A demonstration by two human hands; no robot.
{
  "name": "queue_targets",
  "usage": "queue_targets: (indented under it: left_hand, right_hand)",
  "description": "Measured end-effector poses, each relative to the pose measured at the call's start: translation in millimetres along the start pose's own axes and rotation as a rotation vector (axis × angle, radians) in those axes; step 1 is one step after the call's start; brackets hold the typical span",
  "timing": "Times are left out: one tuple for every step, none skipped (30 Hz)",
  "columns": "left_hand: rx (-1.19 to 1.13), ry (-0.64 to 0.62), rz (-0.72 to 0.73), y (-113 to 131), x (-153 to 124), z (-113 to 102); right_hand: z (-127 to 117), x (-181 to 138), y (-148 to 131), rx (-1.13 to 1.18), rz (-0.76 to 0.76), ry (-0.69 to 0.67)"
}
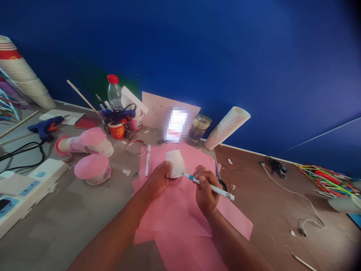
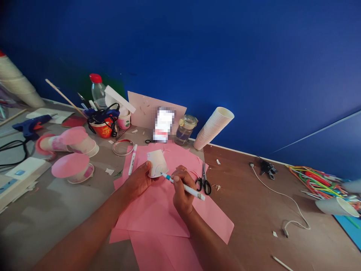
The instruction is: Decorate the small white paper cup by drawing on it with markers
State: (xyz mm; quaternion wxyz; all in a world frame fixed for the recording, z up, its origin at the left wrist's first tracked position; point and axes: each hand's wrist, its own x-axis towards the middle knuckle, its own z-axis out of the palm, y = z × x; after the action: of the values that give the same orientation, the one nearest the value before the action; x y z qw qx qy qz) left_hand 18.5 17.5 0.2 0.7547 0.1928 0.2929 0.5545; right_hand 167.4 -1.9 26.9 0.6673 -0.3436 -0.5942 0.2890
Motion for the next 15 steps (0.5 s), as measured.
queue_targets:
  left_hand:
    - [-0.002,-0.003,0.003,-0.4,0.2,-0.5]
    - [-0.005,-0.007,0.002,-0.9,0.4,-1.0]
    - [-0.009,-0.012,-0.002,-1.2,0.6,-1.4]
    - [-0.013,-0.02,-0.005,-1.5,0.8,-1.9]
    - [-0.016,-0.025,-0.009,-1.7,1.0,-2.4]
    - [-0.019,-0.027,-0.011,-1.9,1.2,-2.8]
    - [-0.022,-0.027,-0.013,-2.0,1.4,-3.1]
    - [-0.024,-0.027,-0.015,-2.2,1.6,-3.4]
    - [-0.027,-0.028,-0.015,-2.3,1.7,-3.6]
    - [-0.028,-0.033,-0.016,-2.3,1.7,-3.7]
    - [-0.029,-0.042,-0.016,-2.4,1.7,-3.8]
    - [-0.028,-0.051,-0.015,-2.5,1.6,-3.8]
    - [-0.025,-0.06,-0.014,-2.6,1.5,-3.9]
    - [-0.022,-0.066,-0.014,-2.7,1.3,-3.9]
    - [-0.02,-0.068,-0.014,-2.8,1.1,-4.0]
  right_hand:
    - [-0.2,1.1,0.1,0.011,0.008,0.033]
    - [-0.7,2.3,0.6,0.016,0.017,0.06]
    - [-1.4,3.3,1.5,0.015,0.025,0.079]
    - [-2.3,4.2,2.5,0.008,0.031,0.091]
    - [-3.1,4.8,3.7,-0.001,0.037,0.097]
    - [-3.8,5.2,4.7,-0.009,0.046,0.099]
    - [-4.3,5.3,5.6,-0.015,0.054,0.098]
    - [-4.6,5.3,6.3,-0.017,0.06,0.098]
    - [-4.7,5.2,6.7,-0.017,0.063,0.099]
    - [-4.7,5.0,7.0,-0.017,0.064,0.098]
    - [-4.6,4.8,7.1,-0.017,0.066,0.098]
    - [-4.5,4.5,7.1,-0.018,0.07,0.098]
    - [-4.3,4.3,7.1,-0.016,0.075,0.097]
    - [-4.3,4.0,7.0,-0.011,0.081,0.095]
    - [-4.3,3.8,7.0,-0.006,0.087,0.093]
